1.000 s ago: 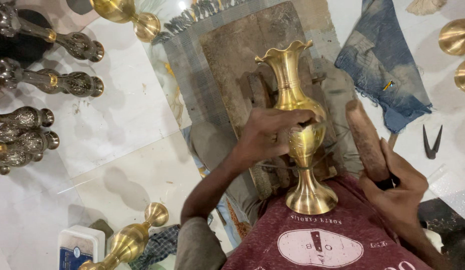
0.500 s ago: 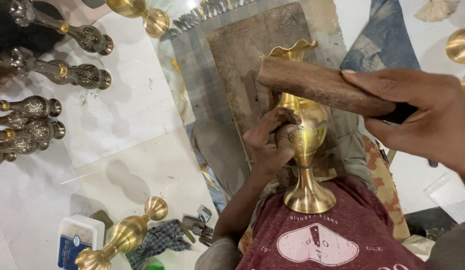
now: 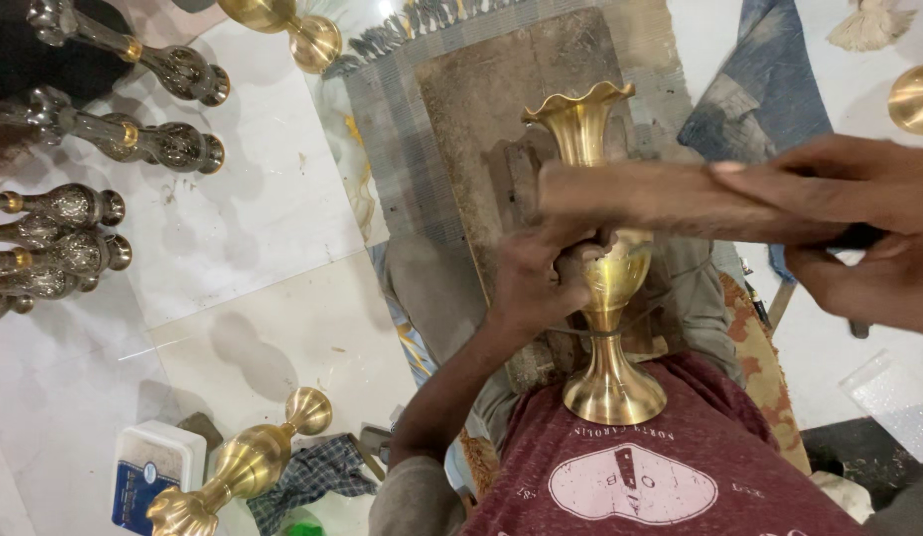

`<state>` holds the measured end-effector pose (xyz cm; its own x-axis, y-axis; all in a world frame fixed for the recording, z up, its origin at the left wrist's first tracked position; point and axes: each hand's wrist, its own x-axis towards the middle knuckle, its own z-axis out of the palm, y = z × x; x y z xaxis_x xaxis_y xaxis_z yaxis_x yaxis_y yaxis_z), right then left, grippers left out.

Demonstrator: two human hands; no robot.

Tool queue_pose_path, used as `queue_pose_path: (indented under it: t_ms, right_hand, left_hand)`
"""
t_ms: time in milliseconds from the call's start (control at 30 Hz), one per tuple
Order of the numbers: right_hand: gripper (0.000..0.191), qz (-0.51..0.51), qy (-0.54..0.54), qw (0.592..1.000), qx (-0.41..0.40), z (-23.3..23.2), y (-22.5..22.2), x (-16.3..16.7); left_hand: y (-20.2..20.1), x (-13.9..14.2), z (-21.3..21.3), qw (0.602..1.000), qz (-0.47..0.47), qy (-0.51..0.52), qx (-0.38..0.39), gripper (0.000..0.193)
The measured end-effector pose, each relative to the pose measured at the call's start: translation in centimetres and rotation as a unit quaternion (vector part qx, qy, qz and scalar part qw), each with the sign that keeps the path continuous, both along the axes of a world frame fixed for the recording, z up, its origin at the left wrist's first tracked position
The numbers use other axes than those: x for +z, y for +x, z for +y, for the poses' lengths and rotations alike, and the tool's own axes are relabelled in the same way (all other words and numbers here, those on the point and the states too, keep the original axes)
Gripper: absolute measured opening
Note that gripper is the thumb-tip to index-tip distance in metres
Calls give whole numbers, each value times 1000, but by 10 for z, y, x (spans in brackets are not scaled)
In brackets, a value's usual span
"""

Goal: The person sits on the floor and shapes a brass vase held on a wooden stake, striking its surface with a wooden mallet while holding a metal punch against the metal with the other hand, rotating the vase to work different areas.

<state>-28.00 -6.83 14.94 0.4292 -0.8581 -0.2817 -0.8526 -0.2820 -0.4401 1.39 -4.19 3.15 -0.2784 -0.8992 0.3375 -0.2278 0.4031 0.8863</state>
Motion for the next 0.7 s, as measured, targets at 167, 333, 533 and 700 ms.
queue_pose_path:
  t_ms: [167,333,533,700]
  right_hand:
    - [79,-69,-56,996,-10,47,-2,3]
    - [66,-73,-129,988,-39,103,-6,-20]
    - [42,-206,-235,914,-260,178,8,-94]
    - [26,-203,-68,869,-446,233,20,-147]
  left_hand:
    - [14,15,-23,993,-24,-26,-116,51]
    - [9,27,-43,960,-169,-26,-222,62]
    - [4,31,-65,923,-103,-173,-327,61]
    - [-10,27,-77,876,-154,-148,-432,41]
